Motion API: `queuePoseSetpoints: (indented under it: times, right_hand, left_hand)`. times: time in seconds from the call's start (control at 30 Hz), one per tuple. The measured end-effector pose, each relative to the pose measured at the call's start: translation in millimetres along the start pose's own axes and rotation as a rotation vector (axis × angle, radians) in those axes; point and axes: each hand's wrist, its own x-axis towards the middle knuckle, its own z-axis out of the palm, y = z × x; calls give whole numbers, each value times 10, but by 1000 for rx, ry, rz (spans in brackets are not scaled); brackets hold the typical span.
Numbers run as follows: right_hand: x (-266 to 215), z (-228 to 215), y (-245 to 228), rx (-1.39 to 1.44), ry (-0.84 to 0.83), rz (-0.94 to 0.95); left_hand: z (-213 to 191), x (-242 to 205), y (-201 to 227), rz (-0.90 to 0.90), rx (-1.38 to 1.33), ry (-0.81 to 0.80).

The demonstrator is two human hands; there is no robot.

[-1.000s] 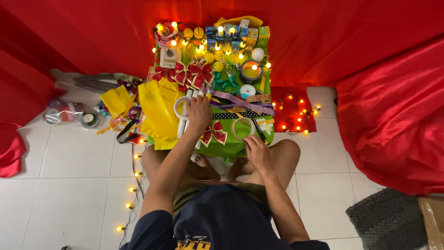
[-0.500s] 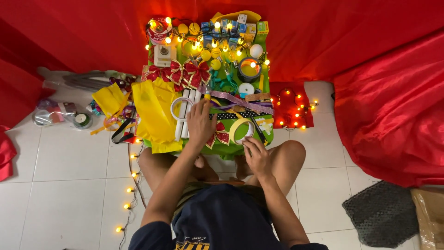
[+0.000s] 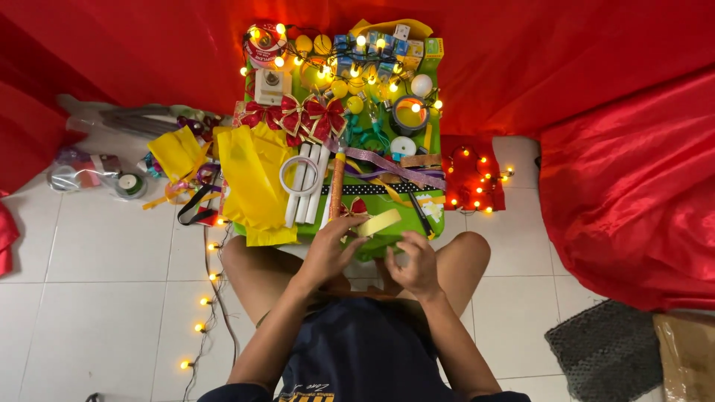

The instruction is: Decorating a green handicraft board by attaching bows to sticks with tape and arranging them.

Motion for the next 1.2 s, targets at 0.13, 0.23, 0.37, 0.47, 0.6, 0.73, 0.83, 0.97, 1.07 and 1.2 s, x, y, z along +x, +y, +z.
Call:
queuePoseSetpoints:
  times: [0.13,0.23,0.37,0.47,0.6,0.73,0.83,0.97,1.07,1.2]
  right_hand:
    - [277,-229,-90,145,37,97]
    - [618,-381,-213,473,-201,125]
    - [546,-316,-206,614,-176,259]
    - [546,-263,-263,466,-106,238]
    - [352,-85,-214,283,-36,139]
    - [445,-109,-286,221,-19,75]
    - [480,-105,-310,172,-8,29]
    - [488,-117,-323,148,-8,-1]
    - [494,-113,-342,124,-3,-21]
    - [484,-109,-345,119,-8,-24]
  left_hand:
    - [-169,38,185,169,61,-47]
    - [-177,61,255,250,61,-67]
    - [-173,67,374,260,80,24]
    - [-55,-28,375,221,150,167]
    - [128,-160,238,146,258,326]
    - [136,-121,301,125,276,375]
    - [130,-95,323,150,327,387]
    - [108,-60,392,210,387,413]
    - [129,-60,355,254,459,425]
    - [199,-90,267,307,562,457]
